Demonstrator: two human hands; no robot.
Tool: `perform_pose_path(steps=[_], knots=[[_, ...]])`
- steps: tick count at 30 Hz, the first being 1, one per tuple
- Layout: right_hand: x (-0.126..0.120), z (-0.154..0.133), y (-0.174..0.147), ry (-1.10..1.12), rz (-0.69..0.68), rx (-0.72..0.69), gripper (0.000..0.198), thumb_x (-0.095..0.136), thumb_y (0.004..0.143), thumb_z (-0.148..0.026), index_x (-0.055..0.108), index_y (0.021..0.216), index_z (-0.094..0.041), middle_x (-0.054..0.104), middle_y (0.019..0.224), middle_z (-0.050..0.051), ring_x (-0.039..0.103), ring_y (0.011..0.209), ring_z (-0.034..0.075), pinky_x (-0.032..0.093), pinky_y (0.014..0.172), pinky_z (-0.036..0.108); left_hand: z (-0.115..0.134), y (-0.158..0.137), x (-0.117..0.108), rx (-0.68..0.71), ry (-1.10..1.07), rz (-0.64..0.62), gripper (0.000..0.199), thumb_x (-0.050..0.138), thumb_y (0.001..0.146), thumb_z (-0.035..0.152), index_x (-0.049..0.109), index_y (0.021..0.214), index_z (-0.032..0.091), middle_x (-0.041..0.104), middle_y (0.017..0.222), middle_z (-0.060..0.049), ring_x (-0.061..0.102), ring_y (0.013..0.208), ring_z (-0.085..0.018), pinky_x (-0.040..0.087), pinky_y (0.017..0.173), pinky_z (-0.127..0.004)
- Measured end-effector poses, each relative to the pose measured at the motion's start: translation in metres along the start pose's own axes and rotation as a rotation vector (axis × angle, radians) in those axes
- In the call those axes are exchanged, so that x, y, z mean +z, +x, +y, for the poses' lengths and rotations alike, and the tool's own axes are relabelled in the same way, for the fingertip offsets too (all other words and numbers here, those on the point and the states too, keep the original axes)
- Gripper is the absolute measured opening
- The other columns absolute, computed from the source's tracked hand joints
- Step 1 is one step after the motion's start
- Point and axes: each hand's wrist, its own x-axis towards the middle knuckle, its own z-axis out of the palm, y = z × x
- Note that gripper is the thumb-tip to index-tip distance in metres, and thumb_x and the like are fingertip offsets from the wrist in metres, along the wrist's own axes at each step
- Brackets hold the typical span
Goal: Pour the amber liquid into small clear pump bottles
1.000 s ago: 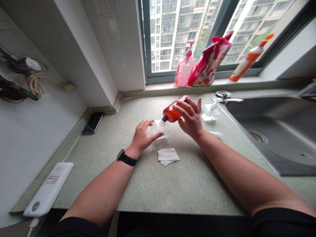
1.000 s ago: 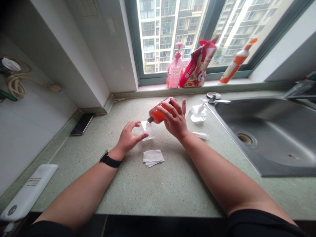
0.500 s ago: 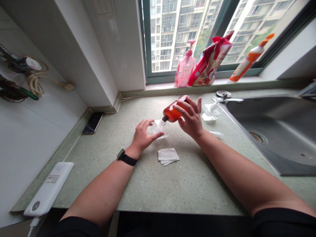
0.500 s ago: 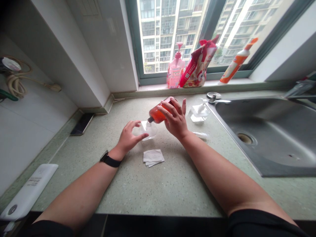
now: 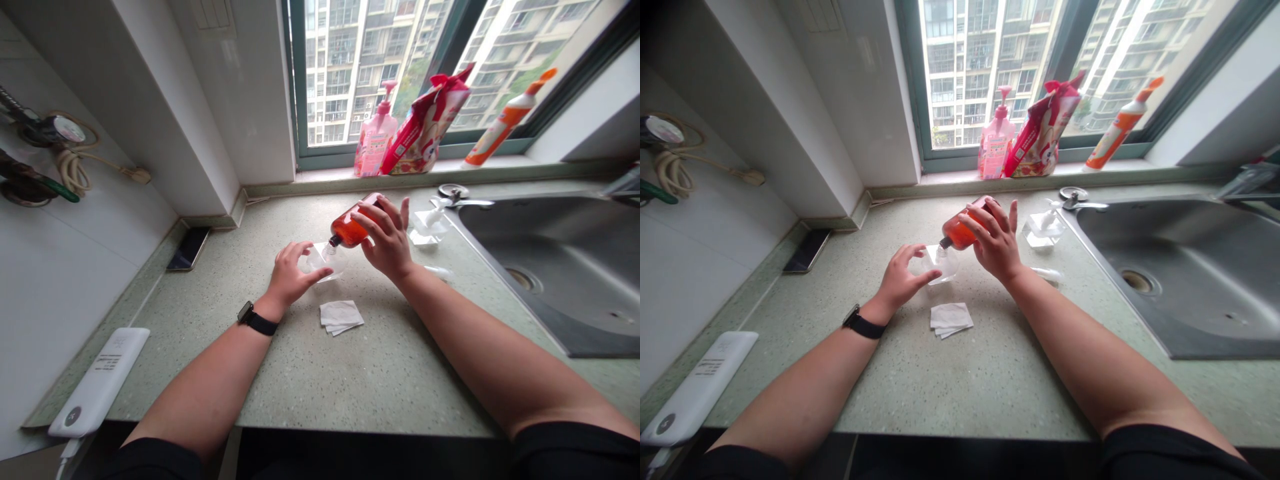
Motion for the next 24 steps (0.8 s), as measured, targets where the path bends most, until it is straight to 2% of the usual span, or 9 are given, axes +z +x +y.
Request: perform_pose_path(steps=[8,16,24], knots=[[-0.0003,-0.0005,0.0007,-0.026,0.002,-0.003,0.072,0.062,0.095,-0.01,0.049,0.157,-0.045,0.066,0.155,0.001,0.051,0.155,0.035,0.014,0.136,0.076,-0.0002,0.0004,0.0001,0.006,0.011,0.004,0.067,0.088,0.081,0.069,0.069,0.128,0.025,0.074,0.115,-0.008,0.074,0.109,-0.029,0.058,0.1,-0.049],[-0.0002,-0.0006,0.0003,-0.028,-0.029,0.038,0.072,0.061,0.093,-0.009,0.052,0.155,-0.044,0.066,0.155,0.002,0.044,0.16,0.037,0.013,0.135,0.078,0.0014,0.0009,-0.0006,0.003,0.012,0.002,0.067,0.089,0.08,0.068,0.069,0.127,0.025,0.075,0.114,-0.008,0.074,0.11,-0.03,0.057,0.101,-0.049],[0.001,0.0013,-0.0009,-0.006,0.015,-0.005,0.077,0.061,0.093,-0.008,0.049,0.159,-0.045,0.065,0.156,0.001,0.043,0.16,0.036,0.012,0.136,0.077,0.0019,0.0011,-0.0009,-0.002,0.01,-0.003,0.068,0.091,0.079,0.067,0.069,0.127,0.023,0.074,0.114,-0.008,0.073,0.109,-0.03,0.056,0.102,-0.049]])
